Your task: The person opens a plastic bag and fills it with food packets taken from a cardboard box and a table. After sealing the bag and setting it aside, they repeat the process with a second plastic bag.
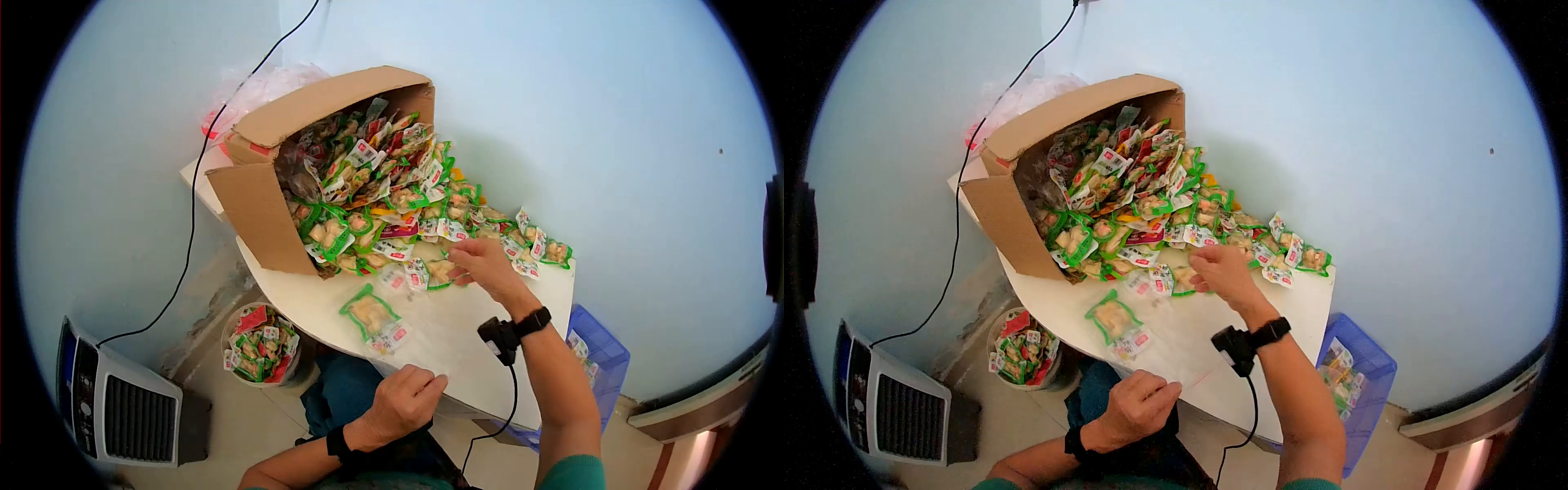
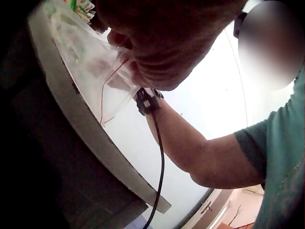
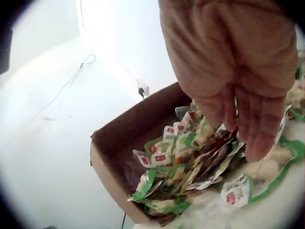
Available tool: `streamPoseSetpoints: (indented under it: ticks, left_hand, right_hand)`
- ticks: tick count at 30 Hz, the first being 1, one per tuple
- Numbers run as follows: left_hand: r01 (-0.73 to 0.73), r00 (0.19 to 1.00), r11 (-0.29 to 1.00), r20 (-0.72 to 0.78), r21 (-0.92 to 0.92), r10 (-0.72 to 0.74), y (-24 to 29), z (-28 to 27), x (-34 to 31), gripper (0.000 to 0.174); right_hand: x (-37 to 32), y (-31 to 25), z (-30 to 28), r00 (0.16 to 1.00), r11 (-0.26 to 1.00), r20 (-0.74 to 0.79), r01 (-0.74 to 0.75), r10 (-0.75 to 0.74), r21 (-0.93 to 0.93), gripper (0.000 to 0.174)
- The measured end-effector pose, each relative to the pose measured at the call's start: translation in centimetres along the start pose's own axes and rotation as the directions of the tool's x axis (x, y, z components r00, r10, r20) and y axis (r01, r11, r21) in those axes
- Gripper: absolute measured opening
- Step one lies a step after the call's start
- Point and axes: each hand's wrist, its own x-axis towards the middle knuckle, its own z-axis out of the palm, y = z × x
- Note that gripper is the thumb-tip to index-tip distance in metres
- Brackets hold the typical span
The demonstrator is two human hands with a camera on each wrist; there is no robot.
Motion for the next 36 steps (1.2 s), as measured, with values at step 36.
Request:
streamPoseSetpoints:
  ticks: [36]
  left_hand:
    - [0.064, 0.997, 0.995, -0.038, 0.080, -0.061, 0.4, -0.2, 0.0, 0.020]
  right_hand:
    - [-13.1, 5.2, -7.8, 0.929, 0.987, -0.370, 0.061, -0.001, 0.150, 0.013]
